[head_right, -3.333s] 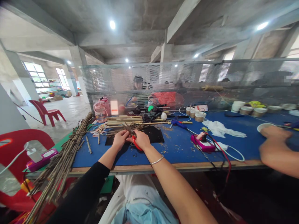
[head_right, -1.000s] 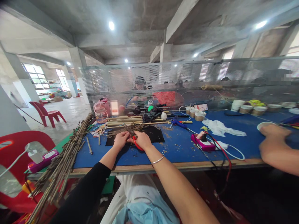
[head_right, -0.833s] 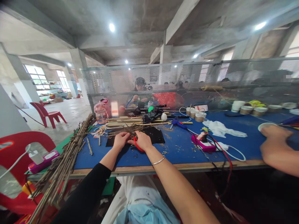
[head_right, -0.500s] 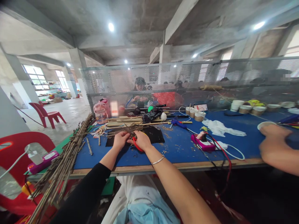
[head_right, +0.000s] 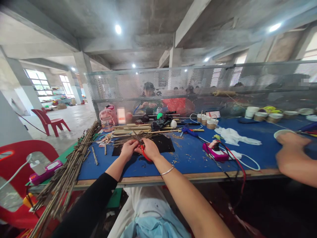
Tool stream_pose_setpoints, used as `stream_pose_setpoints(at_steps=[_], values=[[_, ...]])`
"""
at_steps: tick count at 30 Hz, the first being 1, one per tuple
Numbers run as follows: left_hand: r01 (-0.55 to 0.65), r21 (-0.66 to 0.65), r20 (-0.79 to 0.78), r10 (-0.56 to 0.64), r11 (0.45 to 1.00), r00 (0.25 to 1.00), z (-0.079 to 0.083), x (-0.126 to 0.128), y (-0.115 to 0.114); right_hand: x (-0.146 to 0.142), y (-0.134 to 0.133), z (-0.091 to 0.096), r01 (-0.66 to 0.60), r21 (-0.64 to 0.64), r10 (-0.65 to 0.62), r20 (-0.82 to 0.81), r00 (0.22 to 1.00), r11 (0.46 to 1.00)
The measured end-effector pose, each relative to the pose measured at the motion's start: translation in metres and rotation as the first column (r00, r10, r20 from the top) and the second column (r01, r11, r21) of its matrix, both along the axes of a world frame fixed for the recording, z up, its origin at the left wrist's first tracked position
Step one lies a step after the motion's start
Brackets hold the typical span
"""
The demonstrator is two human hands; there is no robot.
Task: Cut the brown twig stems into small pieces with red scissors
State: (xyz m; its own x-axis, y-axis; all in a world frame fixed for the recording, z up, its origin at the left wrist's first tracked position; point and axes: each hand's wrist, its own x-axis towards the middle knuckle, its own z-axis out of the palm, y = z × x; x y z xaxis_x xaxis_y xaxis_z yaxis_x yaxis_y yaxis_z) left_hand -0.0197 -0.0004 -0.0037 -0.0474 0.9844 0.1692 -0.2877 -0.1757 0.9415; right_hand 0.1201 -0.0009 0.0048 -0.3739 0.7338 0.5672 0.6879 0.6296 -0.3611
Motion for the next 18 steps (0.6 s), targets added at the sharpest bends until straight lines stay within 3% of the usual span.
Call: stream_pose_setpoints(at_steps=[5, 13, 18], values=[[-0.029, 0.018, -0.026, 0.03, 0.999, 0.999, 0.003, -0.001, -0.002, 0.0, -0.004, 0.004, -0.003, -0.077, 0.002, -0.012, 1.0, 0.997], [-0.091, -0.013, -0.068, 0.09, 0.996, 0.994, 0.001, -0.001, 0.0, 0.004, -0.01, 0.011, 0.15, -0.124, -0.13, 0.158, 0.979, 0.981], [-0.092, -0.043, -0.075, 0.089, 0.995, 0.993, 0.005, -0.001, -0.003, 0.004, -0.009, 0.009, 0.185, -0.13, -0.16, 0.178, 0.971, 0.974]])
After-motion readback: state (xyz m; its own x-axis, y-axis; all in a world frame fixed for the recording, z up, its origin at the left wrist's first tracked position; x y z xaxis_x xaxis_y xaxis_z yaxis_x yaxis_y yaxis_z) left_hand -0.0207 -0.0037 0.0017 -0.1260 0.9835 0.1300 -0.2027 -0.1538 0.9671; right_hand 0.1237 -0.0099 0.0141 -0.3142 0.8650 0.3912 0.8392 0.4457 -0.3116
